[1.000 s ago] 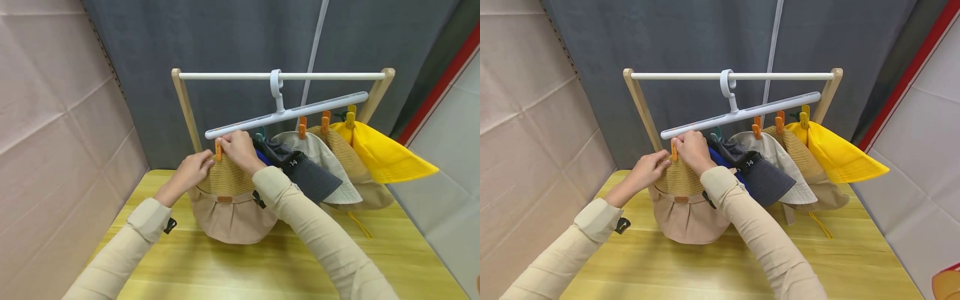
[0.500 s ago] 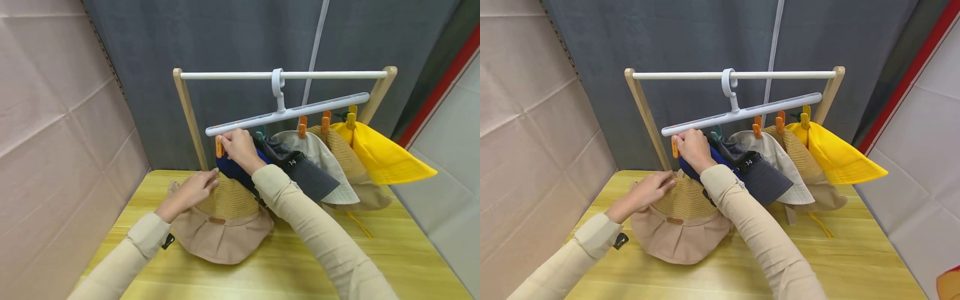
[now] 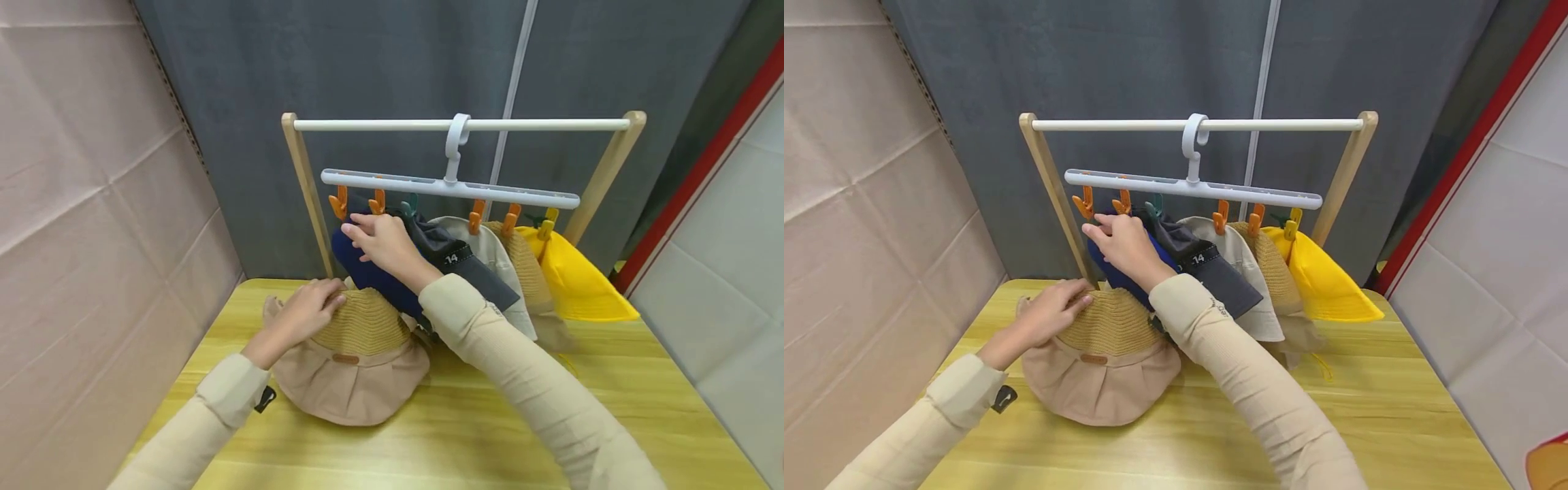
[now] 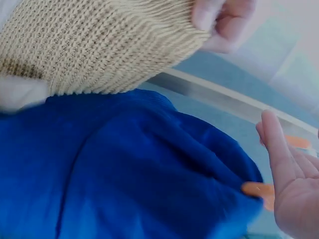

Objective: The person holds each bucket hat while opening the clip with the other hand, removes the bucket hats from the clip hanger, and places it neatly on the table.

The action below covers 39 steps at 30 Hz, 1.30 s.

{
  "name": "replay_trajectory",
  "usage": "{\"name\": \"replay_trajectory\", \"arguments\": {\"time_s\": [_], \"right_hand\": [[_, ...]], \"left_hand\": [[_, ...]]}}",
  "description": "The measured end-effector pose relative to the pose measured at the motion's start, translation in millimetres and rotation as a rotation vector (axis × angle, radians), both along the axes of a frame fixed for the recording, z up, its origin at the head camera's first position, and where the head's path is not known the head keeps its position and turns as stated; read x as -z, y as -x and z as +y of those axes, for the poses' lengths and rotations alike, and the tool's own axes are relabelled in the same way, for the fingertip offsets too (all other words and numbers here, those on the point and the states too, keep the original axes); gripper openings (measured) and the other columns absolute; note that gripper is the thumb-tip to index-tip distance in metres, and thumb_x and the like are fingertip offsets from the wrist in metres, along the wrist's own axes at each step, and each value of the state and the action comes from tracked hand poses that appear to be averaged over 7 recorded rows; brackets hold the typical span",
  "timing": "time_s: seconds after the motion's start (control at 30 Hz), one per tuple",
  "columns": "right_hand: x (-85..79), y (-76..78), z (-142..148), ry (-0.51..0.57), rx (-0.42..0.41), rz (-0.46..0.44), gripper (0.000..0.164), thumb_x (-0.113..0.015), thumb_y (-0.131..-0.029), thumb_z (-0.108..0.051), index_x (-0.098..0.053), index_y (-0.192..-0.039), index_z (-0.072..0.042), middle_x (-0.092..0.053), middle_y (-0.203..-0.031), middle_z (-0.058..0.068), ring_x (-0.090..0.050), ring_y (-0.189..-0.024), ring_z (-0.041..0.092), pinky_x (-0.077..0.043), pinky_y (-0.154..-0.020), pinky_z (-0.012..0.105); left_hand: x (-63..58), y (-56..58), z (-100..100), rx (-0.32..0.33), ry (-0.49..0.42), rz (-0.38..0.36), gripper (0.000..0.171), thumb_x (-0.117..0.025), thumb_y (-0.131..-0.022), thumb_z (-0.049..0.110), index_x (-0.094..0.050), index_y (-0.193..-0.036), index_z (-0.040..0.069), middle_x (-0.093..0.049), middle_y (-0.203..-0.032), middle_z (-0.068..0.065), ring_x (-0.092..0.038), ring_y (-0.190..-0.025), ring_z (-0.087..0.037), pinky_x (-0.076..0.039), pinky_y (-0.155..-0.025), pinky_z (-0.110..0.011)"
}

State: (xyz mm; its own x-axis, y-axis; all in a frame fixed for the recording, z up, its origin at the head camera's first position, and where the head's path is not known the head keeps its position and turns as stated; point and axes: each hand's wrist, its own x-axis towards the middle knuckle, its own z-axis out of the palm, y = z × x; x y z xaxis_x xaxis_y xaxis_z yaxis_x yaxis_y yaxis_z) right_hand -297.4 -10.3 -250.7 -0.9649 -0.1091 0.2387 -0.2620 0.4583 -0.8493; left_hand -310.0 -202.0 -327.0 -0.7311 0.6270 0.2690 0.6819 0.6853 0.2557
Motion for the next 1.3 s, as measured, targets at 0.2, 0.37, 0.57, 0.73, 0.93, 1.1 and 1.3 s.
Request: {"name": "replay_trajectory", "arguments": {"time_s": [0.2, 0.37, 0.57, 0.73, 0.93, 1.1, 1.3], "right_hand": [[-17.6, -35.9, 37.9, 0.058, -0.001, 0.216, 0.031, -0.055, -0.094, -0.027, -0.064, -0.117, -0.009, -0.069, -0.108, 0.009, -0.068, -0.089, 0.02, -0.055, -0.069, 0.025], [-30.6, -66.7, 96.7, 0.164, 0.16, 0.385, 0.028, -0.056, -0.094, -0.022, -0.061, -0.117, -0.006, -0.069, -0.106, 0.008, -0.065, -0.089, 0.015, -0.052, -0.075, 0.02], [-27.4, -84.4, 174.9, 0.302, 0.596, 0.516, 0.024, -0.055, -0.093, -0.018, -0.051, -0.117, -0.012, -0.051, -0.1, -0.01, -0.048, -0.087, 0.005, -0.04, -0.078, 0.014], [-15.5, -85.0, 228.3, 0.247, 0.827, 0.289, 0.041, -0.048, -0.095, -0.033, -0.035, -0.132, -0.021, -0.04, -0.121, -0.009, -0.04, -0.105, 0.003, -0.034, -0.094, 0.017], [5.0, -79.3, 262.3, 0.006, 0.723, -0.021, 0.064, -0.025, -0.097, -0.05, -0.011, -0.15, -0.016, -0.02, -0.153, 0.013, -0.027, -0.136, 0.031, -0.025, -0.112, 0.046], [19.4, -73.0, 271.6, -0.084, 0.72, -0.019, 0.065, -0.019, -0.097, -0.051, -0.026, -0.145, -0.007, -0.041, -0.135, 0.021, -0.039, -0.111, 0.034, -0.038, -0.102, 0.046], [29.7, -65.9, 274.0, -0.125, 0.738, 0.093, 0.058, -0.022, -0.098, -0.048, -0.041, -0.133, -0.005, -0.046, -0.101, 0.01, -0.04, -0.086, 0.018, -0.038, -0.075, 0.025]], "left_hand": [[2.5, -3.3, -10.2, -0.056, -0.003, -0.026, 0.012, -0.051, -0.096, 0.022, -0.062, -0.098, 0.017, -0.062, -0.088, 0.001, -0.055, -0.083, -0.019, -0.044, -0.076, -0.038], [4.4, -5.1, -18.9, -0.081, -0.018, -0.026, 0.017, -0.05, -0.096, 0.024, -0.061, -0.106, 0.015, -0.064, -0.106, -0.006, -0.057, -0.101, -0.027, -0.045, -0.086, -0.046], [1.3, -8.0, -26.2, -0.086, -0.052, 0.002, 0.016, -0.052, -0.095, 0.022, -0.061, -0.107, 0.015, -0.064, -0.11, -0.009, -0.056, -0.107, -0.032, -0.043, -0.091, -0.049], [-1.5, -10.4, -30.5, -0.087, -0.062, 0.007, 0.015, -0.052, -0.095, 0.021, -0.061, -0.105, 0.014, -0.063, -0.112, -0.009, -0.055, -0.111, -0.031, -0.042, -0.094, -0.05], [-2.5, -12.0, -36.4, -0.072, -0.078, 0.025, 0.013, -0.055, -0.094, 0.018, -0.062, -0.103, 0.011, -0.065, -0.109, -0.01, -0.059, -0.104, -0.032, -0.042, -0.089, -0.054], [-3.0, -13.4, -46.3, -0.087, -0.077, 0.027, 0.012, -0.056, -0.093, 0.016, -0.062, -0.102, 0.011, -0.066, -0.107, -0.012, -0.062, -0.098, -0.033, -0.035, -0.088, -0.063], [-4.3, -12.3, -63.0, -0.087, -0.09, 0.017, 0.015, -0.055, -0.093, 0.013, -0.061, -0.104, 0.006, -0.065, -0.107, -0.016, -0.062, -0.099, -0.036, -0.044, -0.086, -0.054]]}}
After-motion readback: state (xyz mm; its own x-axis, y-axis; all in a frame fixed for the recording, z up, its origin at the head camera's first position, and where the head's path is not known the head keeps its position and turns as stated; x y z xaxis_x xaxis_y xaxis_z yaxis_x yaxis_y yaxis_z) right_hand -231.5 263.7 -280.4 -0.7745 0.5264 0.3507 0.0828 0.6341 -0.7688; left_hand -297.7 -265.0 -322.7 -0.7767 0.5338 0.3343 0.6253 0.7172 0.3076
